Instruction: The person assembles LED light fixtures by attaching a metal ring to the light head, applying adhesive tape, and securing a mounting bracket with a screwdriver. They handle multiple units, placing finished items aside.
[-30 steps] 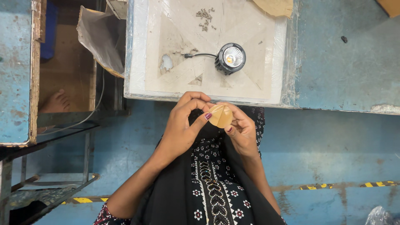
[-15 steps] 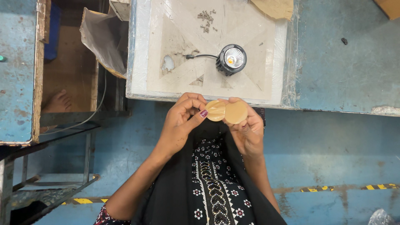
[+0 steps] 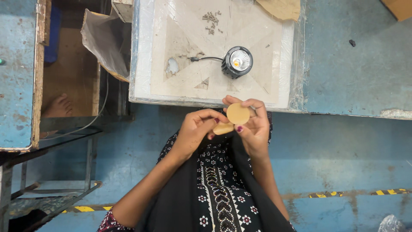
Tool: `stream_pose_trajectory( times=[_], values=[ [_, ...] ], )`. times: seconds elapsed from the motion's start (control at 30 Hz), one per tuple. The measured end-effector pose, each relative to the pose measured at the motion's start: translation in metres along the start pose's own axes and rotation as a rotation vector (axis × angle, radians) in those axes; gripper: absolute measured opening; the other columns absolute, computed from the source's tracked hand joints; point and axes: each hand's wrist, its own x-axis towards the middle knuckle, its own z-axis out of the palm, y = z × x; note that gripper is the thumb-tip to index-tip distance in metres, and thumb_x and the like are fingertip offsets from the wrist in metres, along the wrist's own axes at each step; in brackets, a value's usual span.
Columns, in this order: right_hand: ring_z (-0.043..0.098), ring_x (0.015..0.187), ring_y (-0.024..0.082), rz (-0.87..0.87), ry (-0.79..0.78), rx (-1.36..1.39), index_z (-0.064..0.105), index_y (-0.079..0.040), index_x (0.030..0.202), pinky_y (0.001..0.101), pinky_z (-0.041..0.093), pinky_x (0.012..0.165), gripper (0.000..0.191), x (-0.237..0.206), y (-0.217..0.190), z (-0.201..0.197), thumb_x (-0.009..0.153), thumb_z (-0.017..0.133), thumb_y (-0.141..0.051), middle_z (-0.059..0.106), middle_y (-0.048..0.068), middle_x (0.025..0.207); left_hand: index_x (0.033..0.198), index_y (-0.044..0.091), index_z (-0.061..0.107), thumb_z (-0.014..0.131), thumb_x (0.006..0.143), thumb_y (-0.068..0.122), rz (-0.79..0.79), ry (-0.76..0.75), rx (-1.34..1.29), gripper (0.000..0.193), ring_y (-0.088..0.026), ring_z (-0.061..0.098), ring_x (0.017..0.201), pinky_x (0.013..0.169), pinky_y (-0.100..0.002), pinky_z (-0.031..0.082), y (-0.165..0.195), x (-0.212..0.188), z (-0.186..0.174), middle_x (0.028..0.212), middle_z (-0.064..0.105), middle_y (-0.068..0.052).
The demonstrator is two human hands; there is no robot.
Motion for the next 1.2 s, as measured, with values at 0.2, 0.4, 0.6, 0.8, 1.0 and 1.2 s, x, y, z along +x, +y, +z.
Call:
stream_pose_trajectory(
  times=[0.2, 0.4, 0.6, 0.8, 1.0, 1.2],
  values=[
    [0.052, 0.143, 0.032, 0.042, -0.032, -0.111, 0.041, -0.003, 0.139, 0.0432, 0.044, 0.121, 0.05, -0.005, 0.0, 0.008, 0.096, 0.066, 0.004, 0.052, 0.031, 0.152, 0.112, -0.003, 0.071, 0.064, 0.101, 0.016, 0.012, -0.032, -0.028, 0.024, -0.004, 0.061, 0.077, 0.065, -0.02, 0.048, 0.01, -0.004, 0.001, 0.095, 0.073, -0.006],
    [0.059, 0.136, 0.024, 0.095, -0.05, -0.541, 0.048, 0.002, 0.146, 0.0361, 0.045, 0.117, 0.059, -0.003, -0.023, 0.021, 0.091, 0.069, 0.006, 0.059, 0.02, 0.149, 0.104, -0.004, 0.071, 0.07, 0.097, 0.015, 0.036, 0.078, 0.185, 0.02, -0.003, 0.063, 0.074, 0.061, -0.02, 0.048, 0.022, -0.006, 0.005, 0.09, 0.073, -0.006],
    [0.069, 0.113, 0.017, 0.063, -0.038, -0.996, 0.059, 0.0, 0.139, 0.0321, 0.055, 0.1, 0.062, 0.003, -0.031, 0.033, 0.081, 0.081, -0.002, 0.065, 0.011, 0.14, 0.093, -0.002, 0.074, 0.075, 0.091, 0.013, 0.154, 0.231, 0.654, 0.016, -0.006, 0.059, 0.062, 0.055, -0.022, 0.047, 0.04, -0.013, 0.02, 0.084, 0.067, -0.006],
    [0.068, 0.119, 0.021, 0.283, -0.031, -0.34, 0.054, 0.005, 0.145, 0.0344, 0.056, 0.103, 0.062, -0.01, -0.013, 0.01, 0.088, 0.076, -0.006, 0.065, 0.017, 0.138, 0.097, 0.0, 0.075, 0.077, 0.09, 0.013, 0.203, 0.172, 0.628, 0.015, -0.008, 0.061, 0.068, 0.062, -0.024, 0.05, 0.048, -0.016, 0.023, 0.09, 0.069, -0.006],
    [0.068, 0.115, 0.023, 0.451, -0.048, 0.295, 0.051, 0.013, 0.141, 0.0384, 0.058, 0.099, 0.076, -0.024, 0.012, -0.014, 0.088, 0.086, -0.028, 0.065, 0.019, 0.13, 0.108, 0.0, 0.071, 0.077, 0.092, 0.009, 0.501, 0.173, 0.608, 0.019, -0.012, 0.066, 0.098, 0.088, -0.025, 0.052, 0.042, -0.018, 0.019, 0.108, 0.068, -0.008],
    [0.07, 0.11, 0.03, 0.501, -0.075, 0.402, 0.05, 0.014, 0.138, 0.0332, 0.058, 0.094, 0.079, -0.028, 0.022, -0.013, 0.088, 0.086, -0.036, 0.065, 0.026, 0.127, 0.11, 0.002, 0.07, 0.069, 0.094, 0.005, 0.185, 0.215, -0.103, 0.016, -0.011, 0.067, 0.096, 0.091, -0.026, 0.055, 0.029, -0.009, 0.017, 0.105, 0.072, -0.005]
  ],
)
